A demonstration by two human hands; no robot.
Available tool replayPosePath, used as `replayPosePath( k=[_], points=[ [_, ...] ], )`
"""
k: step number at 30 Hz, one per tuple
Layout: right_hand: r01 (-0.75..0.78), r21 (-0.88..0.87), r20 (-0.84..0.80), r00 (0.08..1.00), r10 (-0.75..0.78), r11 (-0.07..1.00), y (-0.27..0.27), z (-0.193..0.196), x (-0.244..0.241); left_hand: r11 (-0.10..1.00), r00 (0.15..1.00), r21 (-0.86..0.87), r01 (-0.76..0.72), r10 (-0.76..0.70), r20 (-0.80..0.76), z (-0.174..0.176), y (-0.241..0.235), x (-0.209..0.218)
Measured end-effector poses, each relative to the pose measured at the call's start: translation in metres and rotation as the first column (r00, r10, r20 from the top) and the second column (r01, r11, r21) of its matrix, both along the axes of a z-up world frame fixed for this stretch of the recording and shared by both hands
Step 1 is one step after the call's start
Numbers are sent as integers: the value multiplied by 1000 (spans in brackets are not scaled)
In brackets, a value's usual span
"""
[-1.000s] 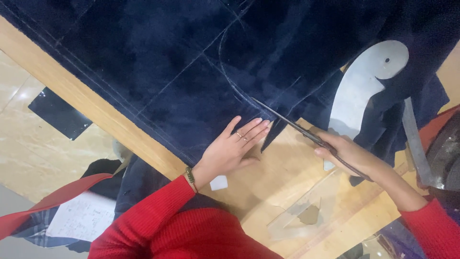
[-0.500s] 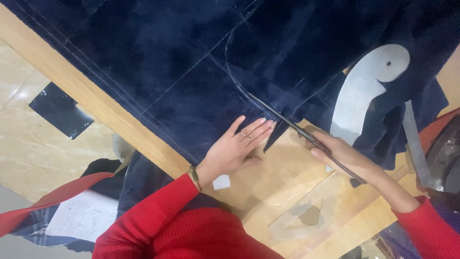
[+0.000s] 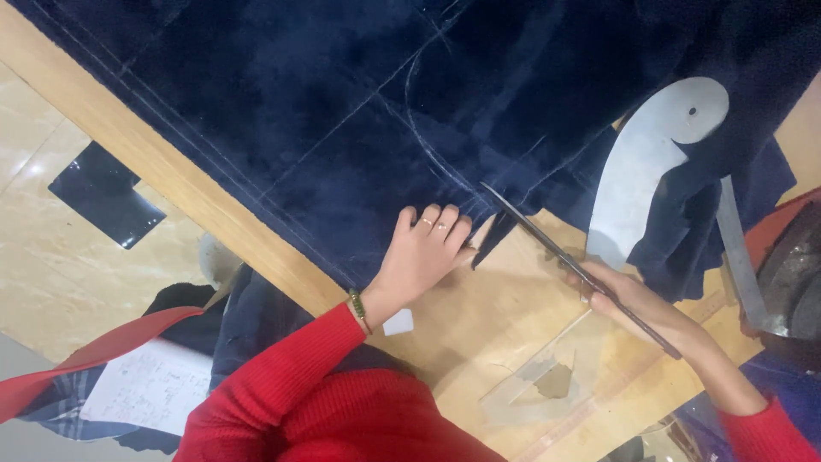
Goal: The person marks a piece of dark blue fabric with white chalk and then uses large industrial shears to cut out the pattern pieces on a wooden table.
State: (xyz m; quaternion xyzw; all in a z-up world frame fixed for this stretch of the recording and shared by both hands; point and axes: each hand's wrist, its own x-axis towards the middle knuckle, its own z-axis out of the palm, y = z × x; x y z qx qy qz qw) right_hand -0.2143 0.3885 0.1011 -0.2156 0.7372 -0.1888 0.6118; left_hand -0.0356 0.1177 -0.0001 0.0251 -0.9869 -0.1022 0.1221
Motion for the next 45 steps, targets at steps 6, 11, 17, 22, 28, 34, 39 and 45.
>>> replayPosePath(
  k=[6,11,17,22,28,34,39,45],
  points=[
    [63,-13,67,996,-62,998,10,-13,3,1000,1000,-22,0,0,9,11,-4,-18],
    [30,-54,58,998,-27,998,20,-30,1,992,993,78,-101,106,-60,5,7,-35],
    [88,-15,109,990,-86,996,17,-17,3,990,985,21,-142,144,-95,15,8,-37],
    [101,-46,118,988,-95,994,14,-4,4,944,985,281,-171,161,58,30,-14,-26],
    [41,-92,81,996,-34,995,26,-9,6,794,958,536,-287,233,168,44,-40,-18],
    [21,-151,84,996,-8,988,13,-16,7,805,974,550,-223,197,108,43,-33,-18],
    [-16,-171,41,999,24,985,-6,-20,-3,882,991,453,-132,115,64,35,-25,-19],
    [30,-308,88,996,-2,951,-10,-8,-5,818,990,574,-41,113,-90,33,-26,-19]
  ],
)
